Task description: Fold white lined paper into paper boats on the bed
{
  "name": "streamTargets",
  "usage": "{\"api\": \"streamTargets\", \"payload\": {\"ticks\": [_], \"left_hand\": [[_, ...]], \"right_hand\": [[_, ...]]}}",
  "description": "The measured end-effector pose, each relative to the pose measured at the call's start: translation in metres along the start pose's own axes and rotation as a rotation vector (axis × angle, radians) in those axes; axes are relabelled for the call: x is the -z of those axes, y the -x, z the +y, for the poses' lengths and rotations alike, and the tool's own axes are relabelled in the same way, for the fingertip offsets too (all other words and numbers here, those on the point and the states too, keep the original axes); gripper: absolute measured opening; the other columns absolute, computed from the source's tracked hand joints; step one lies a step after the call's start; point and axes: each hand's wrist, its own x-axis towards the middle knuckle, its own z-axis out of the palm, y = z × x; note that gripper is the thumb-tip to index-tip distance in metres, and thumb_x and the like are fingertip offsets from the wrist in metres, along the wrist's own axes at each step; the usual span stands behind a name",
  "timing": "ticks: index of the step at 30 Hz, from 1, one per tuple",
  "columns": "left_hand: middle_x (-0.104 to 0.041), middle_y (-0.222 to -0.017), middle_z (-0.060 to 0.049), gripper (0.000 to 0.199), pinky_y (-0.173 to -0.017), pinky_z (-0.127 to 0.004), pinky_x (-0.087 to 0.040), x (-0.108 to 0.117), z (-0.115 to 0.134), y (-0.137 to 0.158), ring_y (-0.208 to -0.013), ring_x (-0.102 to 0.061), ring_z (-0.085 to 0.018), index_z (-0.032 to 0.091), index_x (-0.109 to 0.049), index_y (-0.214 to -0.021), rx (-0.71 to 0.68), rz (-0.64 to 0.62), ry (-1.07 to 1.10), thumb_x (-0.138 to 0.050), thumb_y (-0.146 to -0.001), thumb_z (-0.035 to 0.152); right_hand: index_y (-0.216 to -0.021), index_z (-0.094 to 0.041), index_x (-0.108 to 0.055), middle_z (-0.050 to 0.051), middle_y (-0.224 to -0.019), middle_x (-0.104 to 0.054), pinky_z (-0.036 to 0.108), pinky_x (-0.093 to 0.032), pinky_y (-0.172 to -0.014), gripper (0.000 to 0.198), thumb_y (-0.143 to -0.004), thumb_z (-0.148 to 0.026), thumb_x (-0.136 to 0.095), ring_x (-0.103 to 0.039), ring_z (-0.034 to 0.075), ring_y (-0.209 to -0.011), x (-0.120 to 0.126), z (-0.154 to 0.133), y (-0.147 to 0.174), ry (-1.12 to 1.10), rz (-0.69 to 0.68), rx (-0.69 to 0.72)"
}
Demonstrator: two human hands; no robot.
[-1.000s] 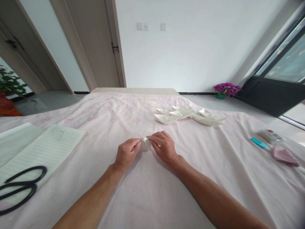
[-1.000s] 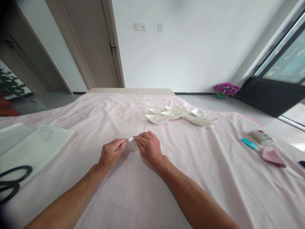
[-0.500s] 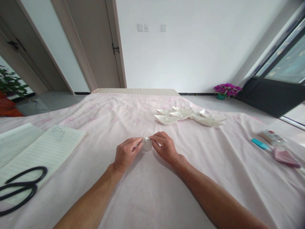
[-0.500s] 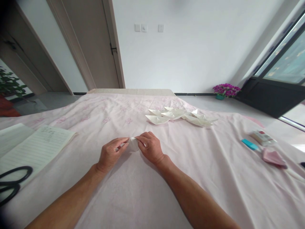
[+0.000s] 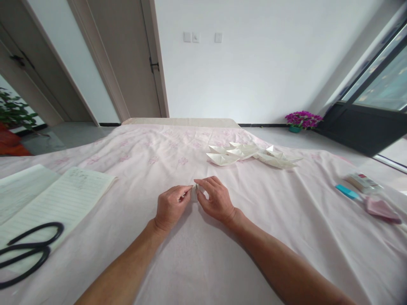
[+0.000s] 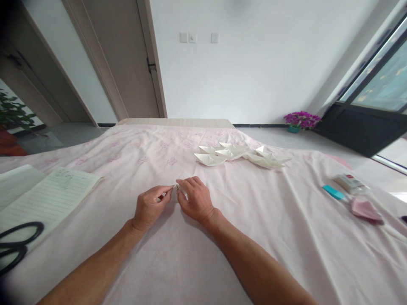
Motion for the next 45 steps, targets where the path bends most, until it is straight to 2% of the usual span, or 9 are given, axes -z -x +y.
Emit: {"api": "streamTargets", "payload": {"ticks": [5,15,19,22,28,35,38,41,45], "left_hand": [[-0.075,-0.082,-0.001,0.016,-0.065,-0.023,-0.051,-0.001,-0.002,-0.001,-0.064,-0.066,-0.012,0.02,-0.071,-0.09,0.048,-0.003,-0.033,-0.055,-0.087,0.02],[-0.075,-0.079,0.0,0.015,-0.064,-0.022,-0.05,0.002,0.0,-0.004,-0.063,-0.065,-0.012,0.021,-0.071,-0.085,0.112,-0.018,-0.022,-0.056,-0.084,0.02],[-0.074,-0.077,0.001,0.014,-0.063,-0.022,-0.05,0.005,0.0,-0.005,-0.058,-0.064,-0.011,0.02,-0.07,-0.083,0.202,0.009,0.02,-0.057,-0.084,0.022],[-0.073,-0.077,0.001,0.013,-0.062,-0.02,-0.051,0.004,-0.001,-0.004,-0.058,-0.064,-0.01,0.019,-0.07,-0.083,0.28,0.055,0.079,-0.057,-0.085,0.024],[-0.073,-0.084,-0.001,0.016,-0.071,-0.023,-0.052,0.001,-0.007,-0.001,-0.072,-0.067,-0.014,0.02,-0.067,-0.091,0.347,0.101,0.189,-0.055,-0.088,0.03],[-0.072,-0.103,-0.006,0.024,-0.086,-0.03,-0.049,0.0,-0.005,-0.003,-0.094,-0.066,-0.018,0.02,-0.065,-0.1,0.451,0.184,0.389,-0.048,-0.094,0.036],[-0.071,-0.104,-0.007,0.022,-0.086,-0.031,-0.048,-0.001,-0.001,-0.004,-0.094,-0.065,-0.019,0.021,-0.064,-0.098,0.469,0.212,0.454,-0.048,-0.094,0.036],[-0.071,-0.106,-0.007,0.021,-0.086,-0.032,-0.049,0.0,0.001,-0.005,-0.095,-0.065,-0.019,0.021,-0.064,-0.097,0.489,0.229,0.536,-0.049,-0.094,0.036],[-0.072,-0.105,-0.008,0.021,-0.089,-0.033,-0.048,0.0,0.003,-0.004,-0.097,-0.065,-0.019,0.02,-0.063,-0.094,0.526,0.247,0.616,-0.053,-0.092,0.038]], "right_hand": [[-0.111,-0.02,-0.064,0.006,-0.095,-0.068,0.034,-0.047,-0.083,0.031,-0.082,-0.012,-0.055,-0.058,0.021,-0.09,-0.002,0.002,0.0,-0.073,0.03,-0.013],[-0.107,-0.02,-0.066,0.005,-0.09,-0.069,0.033,-0.048,-0.079,0.029,-0.082,-0.012,-0.055,-0.059,0.019,-0.083,-0.001,0.002,-0.002,-0.137,0.069,-0.035],[-0.107,-0.02,-0.067,0.004,-0.087,-0.069,0.031,-0.048,-0.077,0.029,-0.082,-0.012,-0.055,-0.059,0.018,-0.08,-0.002,0.006,-0.002,-0.167,0.081,-0.1],[-0.103,-0.021,-0.069,0.003,-0.084,-0.068,0.026,-0.048,-0.068,0.024,-0.084,-0.016,-0.055,-0.059,0.015,-0.076,-0.003,0.009,-0.001,-0.237,0.078,-0.194],[-0.1,-0.021,-0.072,0.003,-0.084,-0.069,0.024,-0.046,-0.064,0.02,-0.086,-0.028,-0.059,-0.06,0.013,-0.072,-0.002,0.009,-0.002,-0.375,0.017,-0.304],[-0.089,-0.018,-0.072,0.002,-0.08,-0.07,0.025,-0.044,-0.062,0.018,-0.085,-0.033,-0.062,-0.057,0.013,-0.066,-0.006,0.017,-0.002,-0.592,0.052,-0.453],[-0.089,-0.019,-0.072,0.002,-0.08,-0.069,0.025,-0.045,-0.063,0.015,-0.085,-0.031,-0.063,-0.058,0.013,-0.067,-0.006,0.017,-0.002,-0.566,0.062,-0.392],[-0.09,-0.02,-0.071,0.003,-0.083,-0.067,0.025,-0.047,-0.066,0.011,-0.085,-0.027,-0.065,-0.059,0.014,-0.071,-0.002,0.016,-0.002,-0.507,0.074,-0.231],[-0.09,-0.021,-0.07,0.004,-0.087,-0.066,0.026,-0.048,-0.069,0.008,-0.088,-0.025,-0.063,-0.061,0.014,-0.077,0.004,0.019,-0.002,-0.44,0.008,-0.071]]}}
